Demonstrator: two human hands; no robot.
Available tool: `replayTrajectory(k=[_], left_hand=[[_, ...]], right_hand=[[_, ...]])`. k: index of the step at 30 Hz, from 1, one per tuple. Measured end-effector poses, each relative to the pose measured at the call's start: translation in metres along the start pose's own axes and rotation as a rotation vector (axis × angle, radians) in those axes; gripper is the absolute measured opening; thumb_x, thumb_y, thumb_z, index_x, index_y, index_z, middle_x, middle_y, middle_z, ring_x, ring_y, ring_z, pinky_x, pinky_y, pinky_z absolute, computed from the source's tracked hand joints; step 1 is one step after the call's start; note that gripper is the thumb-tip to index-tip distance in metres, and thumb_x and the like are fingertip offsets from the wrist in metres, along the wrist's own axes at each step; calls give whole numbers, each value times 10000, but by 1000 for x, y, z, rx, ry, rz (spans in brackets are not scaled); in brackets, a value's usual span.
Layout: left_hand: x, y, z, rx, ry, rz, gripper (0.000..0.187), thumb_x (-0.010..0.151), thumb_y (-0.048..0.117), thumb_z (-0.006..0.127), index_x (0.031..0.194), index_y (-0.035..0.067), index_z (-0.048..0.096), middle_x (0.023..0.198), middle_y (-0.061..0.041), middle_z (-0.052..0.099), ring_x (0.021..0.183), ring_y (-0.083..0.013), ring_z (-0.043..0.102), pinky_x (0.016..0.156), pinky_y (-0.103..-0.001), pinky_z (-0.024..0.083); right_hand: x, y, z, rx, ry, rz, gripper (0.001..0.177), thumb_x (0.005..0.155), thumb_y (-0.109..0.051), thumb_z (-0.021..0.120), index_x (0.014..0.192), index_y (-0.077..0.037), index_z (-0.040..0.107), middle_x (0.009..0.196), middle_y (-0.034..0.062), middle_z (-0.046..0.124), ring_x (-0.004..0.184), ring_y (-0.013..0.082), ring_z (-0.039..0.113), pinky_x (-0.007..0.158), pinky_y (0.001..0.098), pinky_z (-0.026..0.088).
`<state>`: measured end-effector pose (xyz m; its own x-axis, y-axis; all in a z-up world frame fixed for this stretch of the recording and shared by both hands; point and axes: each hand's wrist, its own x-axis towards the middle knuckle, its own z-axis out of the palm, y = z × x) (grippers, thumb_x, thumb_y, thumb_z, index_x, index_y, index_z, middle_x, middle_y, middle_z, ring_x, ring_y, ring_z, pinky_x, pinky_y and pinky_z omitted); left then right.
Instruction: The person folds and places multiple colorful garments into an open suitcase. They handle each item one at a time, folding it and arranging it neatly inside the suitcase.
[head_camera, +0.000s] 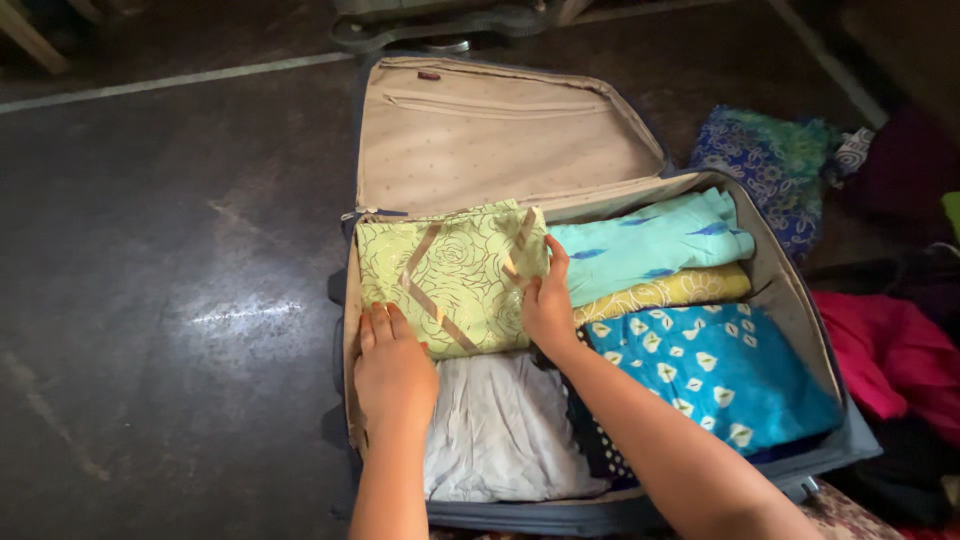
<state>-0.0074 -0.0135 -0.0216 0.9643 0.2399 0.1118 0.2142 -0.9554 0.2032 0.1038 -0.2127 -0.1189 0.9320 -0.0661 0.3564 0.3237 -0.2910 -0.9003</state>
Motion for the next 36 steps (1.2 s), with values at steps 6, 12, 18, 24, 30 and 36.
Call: replayTrajectory(k=[6, 12, 18, 24, 30, 36], left_hand=[[-4, 20, -27, -27, -9, 72, 700, 926, 309, 642, 1526, 56, 387, 1617, -140, 335, 1510, -317, 286, 1157, -486, 327], [28, 21, -9, 62, -61, 251, 850, 878, 386, 682, 1570, 86, 288, 1699, -133, 82, 1561, -317, 40, 1228, -541, 113], [77, -1, 42, 61, 130, 173, 884, 923, 516, 608, 1630, 218, 169, 1703, -112, 46, 1569, -312, 42, 1247, -544, 71], [91, -27, 95, 42, 3, 137, 851, 944, 646, 449, 1631, 268, 119, 1702, -87, -18, 1560, -283, -6, 1222, -522, 11], [103, -25, 98, 59, -253, -20, 799, 922, 746, 392, 1615, 406, 183, 1718, 23, 68, 1582, -206, 20, 1257, -515, 9], [103, -17, 91, 20, -254, -87, 792, 890, 778, 418, 1589, 436, 268, 1707, 71, 166, 1578, -177, 87, 1269, -521, 26]], right_hand=[[3, 0, 7, -68, 48, -127, 654, 920, 99, 446, 1536, 20, 241, 1513, 313, 384, 1426, 483, 408, 1170, 460, 360], [-1, -35, 3, -555, -65, -307, 635, 920, -11, 515, 1539, -61, 383, 1649, 246, 273, 1514, 429, 282, 1202, 456, 325], [7, -39, 1, -734, -242, -465, 783, 960, -439, 588, 1591, -68, 312, 1681, 147, 240, 1558, 341, 213, 1246, 514, 189], [8, -16, 6, -821, -308, -453, 836, 951, -570, 552, 1590, -81, 325, 1662, 183, 255, 1544, 335, 223, 1233, 502, 172], [11, 0, 9, -780, -422, -378, 807, 954, -597, 538, 1556, -81, 384, 1622, 228, 319, 1513, 354, 280, 1222, 484, 191], [16, 7, 10, -741, -462, -341, 767, 939, -541, 584, 1529, -75, 428, 1592, 220, 383, 1495, 341, 340, 1217, 467, 237]])
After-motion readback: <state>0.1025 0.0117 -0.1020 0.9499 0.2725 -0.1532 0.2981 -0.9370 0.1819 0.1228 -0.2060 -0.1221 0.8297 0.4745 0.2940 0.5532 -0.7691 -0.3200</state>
